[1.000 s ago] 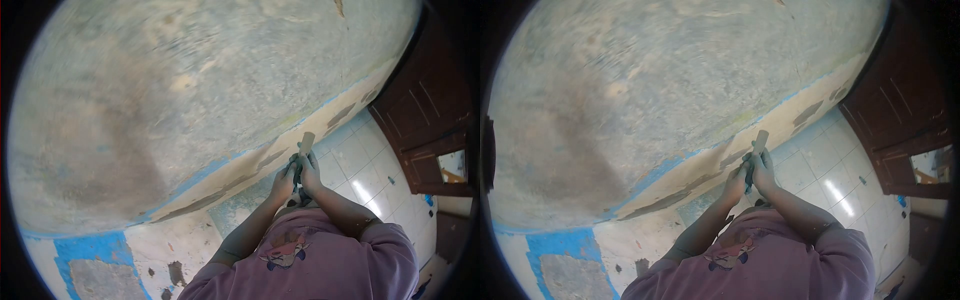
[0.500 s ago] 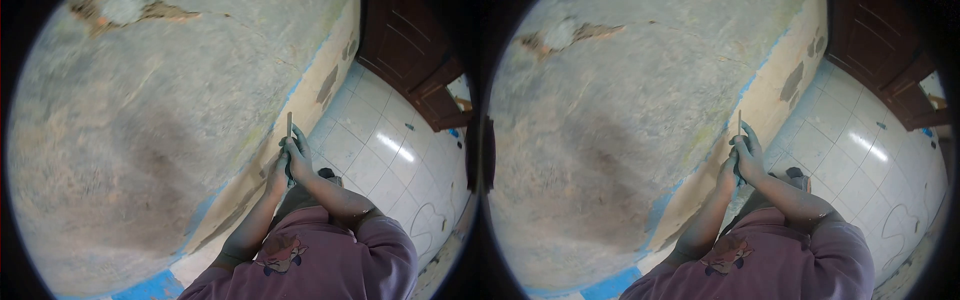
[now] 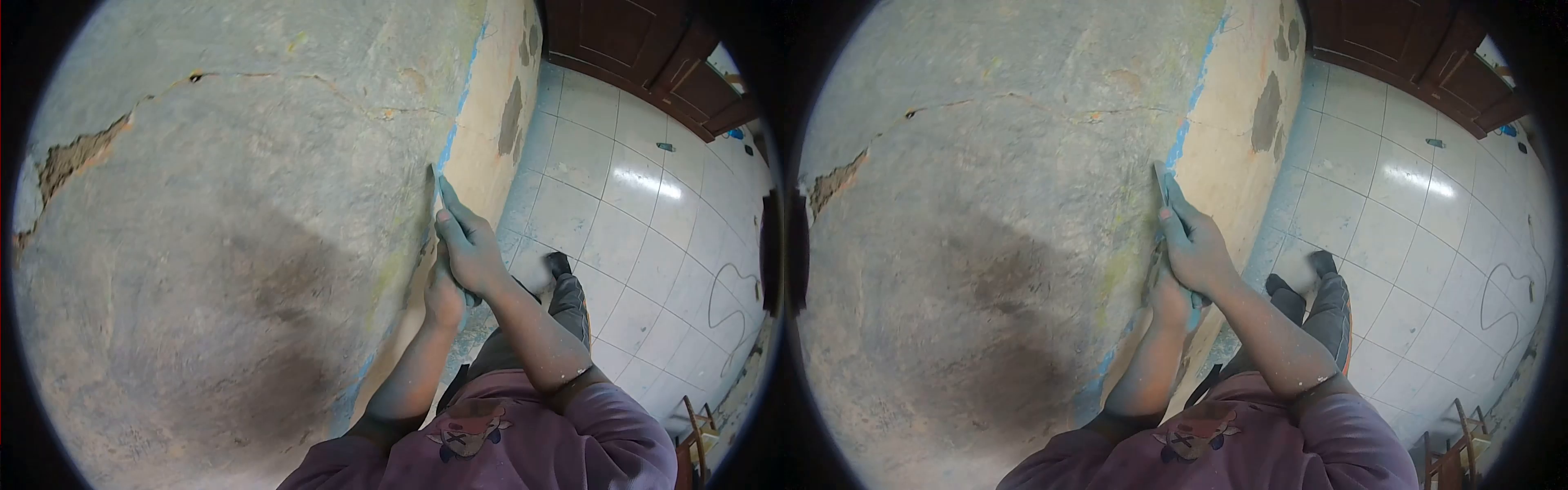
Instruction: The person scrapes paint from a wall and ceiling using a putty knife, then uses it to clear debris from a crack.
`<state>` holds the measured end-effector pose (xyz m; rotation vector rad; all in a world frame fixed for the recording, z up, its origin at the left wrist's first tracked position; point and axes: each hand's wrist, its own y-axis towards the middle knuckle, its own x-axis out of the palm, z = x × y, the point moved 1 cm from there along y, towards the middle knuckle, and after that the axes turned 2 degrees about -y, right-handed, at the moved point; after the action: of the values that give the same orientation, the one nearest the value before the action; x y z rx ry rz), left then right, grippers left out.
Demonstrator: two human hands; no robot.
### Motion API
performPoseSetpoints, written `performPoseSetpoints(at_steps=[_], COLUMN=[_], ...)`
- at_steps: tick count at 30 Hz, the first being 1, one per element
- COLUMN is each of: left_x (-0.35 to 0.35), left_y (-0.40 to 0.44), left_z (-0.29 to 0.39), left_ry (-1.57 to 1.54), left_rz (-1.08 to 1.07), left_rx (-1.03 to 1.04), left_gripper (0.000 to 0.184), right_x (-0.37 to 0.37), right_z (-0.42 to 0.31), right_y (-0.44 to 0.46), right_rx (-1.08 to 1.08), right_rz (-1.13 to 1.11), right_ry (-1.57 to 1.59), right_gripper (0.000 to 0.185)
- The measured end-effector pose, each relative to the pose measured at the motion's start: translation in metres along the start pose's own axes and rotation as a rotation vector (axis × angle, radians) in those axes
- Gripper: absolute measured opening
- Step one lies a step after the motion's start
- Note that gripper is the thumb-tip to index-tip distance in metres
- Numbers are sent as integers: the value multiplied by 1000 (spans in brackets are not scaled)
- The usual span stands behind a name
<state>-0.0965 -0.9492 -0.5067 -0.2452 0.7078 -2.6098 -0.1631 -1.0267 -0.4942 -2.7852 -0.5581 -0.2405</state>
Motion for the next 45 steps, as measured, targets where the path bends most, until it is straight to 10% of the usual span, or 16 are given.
performPoseSetpoints(at_steps=[7, 13, 15, 20, 22, 23, 25, 32, 36, 39, 41, 42, 44, 45], left_x=[0, 17, 25, 8, -28, -18, 9, 41, 34, -9, -13, 16, 84, 66], left_y=[10, 10, 2, 26, 57, 45, 7, 11, 9, 29, 40, 30, -2, 1], left_z=[-7, -3, -21, -24, -64, -60, -45, 6, -23, -40, -41, -18, 38, 18], left_ry=[80, -16, -30, -276, -903, -896, -104, -121, -274, 261, -811, -807, -375, -369], left_rz=[19, -44, 134, 102, -1000, -1009, 47, 86, 130, 7, -808, -817, 469, 473], left_rx=[130, -192, 171, -181, 65, 63, 193, -187, 195, 40, 16, 14, -174, -183], left_gripper=[42, 48, 50, 54, 53, 53, 49, 57, 50, 44, 45, 45, 36, 36], right_x=[6, -13, -8, -16, -23, -24, -17, -27, -22, -29, -32, -28, -26, -24], right_z=[13, 5, 12, 4, -3, 1, 18, -4, 10, -14, -10, 5, 10, 7], right_y=[4, 10, 2, 18, 23, 18, 4, 23, 9, 32, 27, 16, 15, 15], right_rx=[-20, 77, -11, 15, 69, 62, -128, -4, -135, 61, 103, -17, -136, -111], right_rz=[67, -56, -4, -2, -61, -54, -67, -112, -110, -121, -147, -171, -185, -164], right_ry=[-19, -80, -60, -61, -73, -69, -184, -108, -137, -49, -60, -80, -100, -44], right_gripper=[47, 37, 35, 33, 32, 32, 30, 30, 35, 39, 39, 42, 45, 41])
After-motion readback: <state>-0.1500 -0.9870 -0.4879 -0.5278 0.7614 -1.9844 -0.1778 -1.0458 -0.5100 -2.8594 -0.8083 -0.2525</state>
